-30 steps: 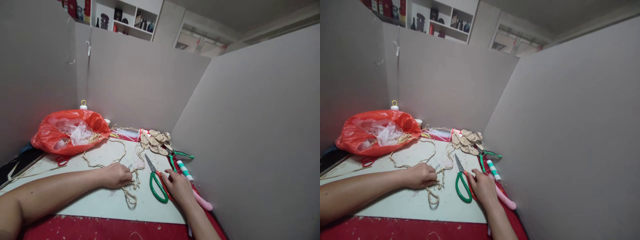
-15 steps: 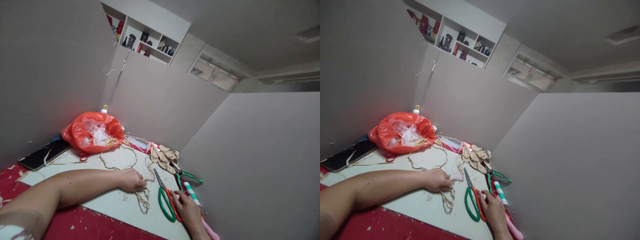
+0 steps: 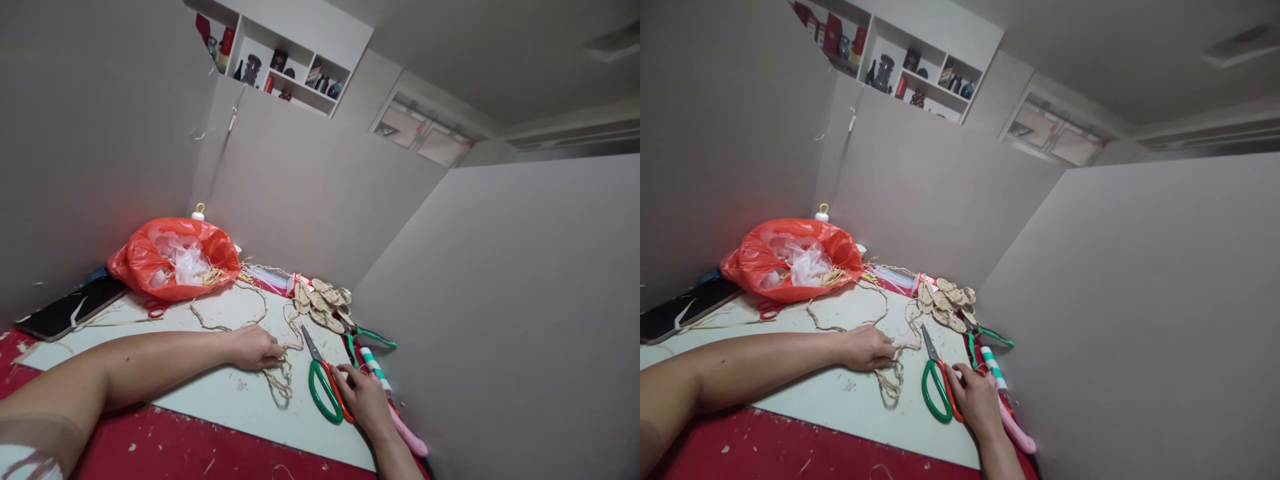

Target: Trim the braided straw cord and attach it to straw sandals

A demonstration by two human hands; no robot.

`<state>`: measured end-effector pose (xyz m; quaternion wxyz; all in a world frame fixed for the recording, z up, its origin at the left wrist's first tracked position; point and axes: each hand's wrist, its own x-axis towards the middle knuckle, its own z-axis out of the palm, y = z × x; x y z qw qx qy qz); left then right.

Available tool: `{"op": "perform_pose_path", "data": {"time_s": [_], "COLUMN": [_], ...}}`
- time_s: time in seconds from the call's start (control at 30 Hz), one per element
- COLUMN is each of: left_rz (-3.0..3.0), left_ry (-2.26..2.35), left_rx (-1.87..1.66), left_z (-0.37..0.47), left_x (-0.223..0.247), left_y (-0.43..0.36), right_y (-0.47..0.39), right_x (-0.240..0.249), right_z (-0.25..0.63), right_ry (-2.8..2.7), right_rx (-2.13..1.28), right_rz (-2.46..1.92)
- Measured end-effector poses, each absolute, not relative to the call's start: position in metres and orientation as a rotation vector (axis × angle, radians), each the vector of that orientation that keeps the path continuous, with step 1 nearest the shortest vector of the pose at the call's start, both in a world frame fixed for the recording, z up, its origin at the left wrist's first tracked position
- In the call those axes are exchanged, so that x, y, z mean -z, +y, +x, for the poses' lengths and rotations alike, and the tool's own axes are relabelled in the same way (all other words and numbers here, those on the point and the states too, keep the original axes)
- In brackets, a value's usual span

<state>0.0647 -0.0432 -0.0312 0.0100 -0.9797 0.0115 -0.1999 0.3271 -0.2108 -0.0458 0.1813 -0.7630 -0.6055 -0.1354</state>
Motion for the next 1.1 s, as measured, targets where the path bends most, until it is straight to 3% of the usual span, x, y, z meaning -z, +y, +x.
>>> {"op": "perform_pose_path", "data": {"time_s": [1.1], "left_rz": [-3.024], "left_ry": [0.06], "left_rx": [0.567], "left_z": [0.066], "left_x": [0.027], "left_y": [-0.04], "right_y": [-0.212], "right_x": [0.033], "right_z": [0.323], "right_ry": [-1.647], "right_rx": [0.359], "right_rz": [-2.15]}}
